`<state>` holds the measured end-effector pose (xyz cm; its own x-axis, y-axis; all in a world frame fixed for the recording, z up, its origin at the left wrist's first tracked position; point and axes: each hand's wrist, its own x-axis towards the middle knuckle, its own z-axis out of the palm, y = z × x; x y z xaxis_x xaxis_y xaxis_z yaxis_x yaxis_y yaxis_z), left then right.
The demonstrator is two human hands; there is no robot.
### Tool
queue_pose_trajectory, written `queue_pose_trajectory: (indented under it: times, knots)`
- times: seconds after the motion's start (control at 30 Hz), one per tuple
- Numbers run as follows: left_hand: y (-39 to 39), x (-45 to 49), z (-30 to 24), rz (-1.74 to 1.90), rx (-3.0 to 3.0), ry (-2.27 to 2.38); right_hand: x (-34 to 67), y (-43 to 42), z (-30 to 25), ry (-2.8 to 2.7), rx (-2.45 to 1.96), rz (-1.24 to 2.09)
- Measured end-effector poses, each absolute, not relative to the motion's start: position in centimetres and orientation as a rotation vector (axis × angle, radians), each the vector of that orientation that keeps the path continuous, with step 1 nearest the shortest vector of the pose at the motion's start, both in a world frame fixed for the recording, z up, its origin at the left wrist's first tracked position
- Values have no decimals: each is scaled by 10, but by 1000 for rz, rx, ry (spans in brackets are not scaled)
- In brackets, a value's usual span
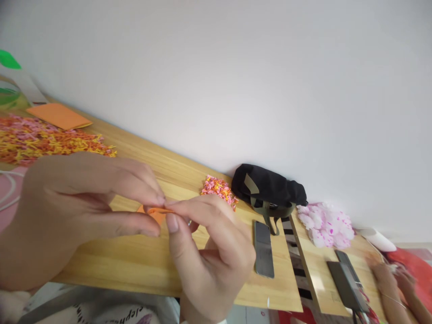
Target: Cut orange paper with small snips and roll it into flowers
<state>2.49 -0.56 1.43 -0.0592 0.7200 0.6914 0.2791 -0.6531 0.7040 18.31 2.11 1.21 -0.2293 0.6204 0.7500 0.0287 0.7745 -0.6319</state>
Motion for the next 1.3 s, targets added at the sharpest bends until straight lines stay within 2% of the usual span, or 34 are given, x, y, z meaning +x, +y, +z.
queue_pose_trajectory:
  times: [0.3, 0.93, 1.13, 1.3]
  knots:
    - [-6, 25, 11, 1731, 1866, 1120, 183, 18, 14, -1683, -594, 511]
    - [-1, 21, 9, 1731, 1839, 1065, 182, 18, 14, -1741, -514, 584]
    - [-3, 26, 10, 1728, 1868, 1249, 182, 18, 15, -1791, -554, 570]
    - [1, 23, 6, 1586, 2077, 1231, 182, 23, 11, -1715, -638, 664]
